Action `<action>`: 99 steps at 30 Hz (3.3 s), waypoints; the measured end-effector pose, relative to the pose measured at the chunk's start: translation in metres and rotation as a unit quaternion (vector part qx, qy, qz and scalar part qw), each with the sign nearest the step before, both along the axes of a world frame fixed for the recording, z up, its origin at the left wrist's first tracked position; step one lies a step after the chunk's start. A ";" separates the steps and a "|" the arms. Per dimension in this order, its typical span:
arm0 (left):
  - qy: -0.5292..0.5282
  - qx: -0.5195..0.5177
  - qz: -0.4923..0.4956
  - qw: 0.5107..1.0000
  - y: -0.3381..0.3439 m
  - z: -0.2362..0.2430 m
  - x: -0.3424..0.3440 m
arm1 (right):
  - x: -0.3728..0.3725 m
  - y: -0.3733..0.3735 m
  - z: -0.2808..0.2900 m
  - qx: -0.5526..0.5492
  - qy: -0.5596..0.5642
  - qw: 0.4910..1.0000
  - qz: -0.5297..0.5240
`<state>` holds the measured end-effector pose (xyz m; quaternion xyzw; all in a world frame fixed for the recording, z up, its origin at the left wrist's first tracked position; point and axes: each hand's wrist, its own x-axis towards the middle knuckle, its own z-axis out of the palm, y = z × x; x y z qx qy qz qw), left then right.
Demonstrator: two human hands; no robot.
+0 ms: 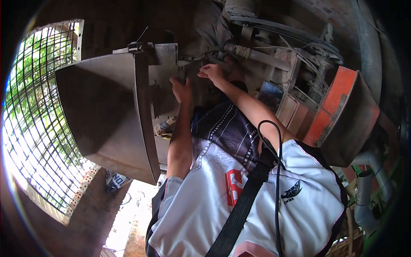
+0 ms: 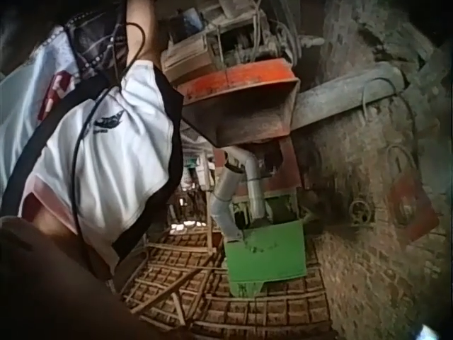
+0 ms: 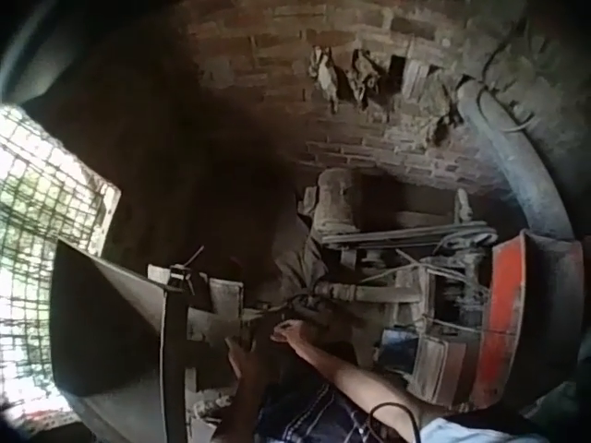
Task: Repairing and adjusting a rice milling machine using a wrench.
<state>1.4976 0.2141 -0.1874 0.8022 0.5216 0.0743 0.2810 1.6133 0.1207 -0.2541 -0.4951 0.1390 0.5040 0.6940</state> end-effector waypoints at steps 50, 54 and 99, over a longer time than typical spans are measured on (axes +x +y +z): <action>0.030 -0.013 -0.056 0.998 0.001 0.001 0.038 | -0.022 0.041 -0.010 -0.022 0.072 0.997 -0.025; 0.009 -0.035 -0.040 0.999 0.007 -0.003 0.031 | -0.026 0.044 0.000 -0.040 0.051 0.997 -0.042; 0.011 -0.084 0.001 0.996 0.011 0.009 0.027 | -0.028 0.055 0.007 -0.180 -0.076 0.972 0.128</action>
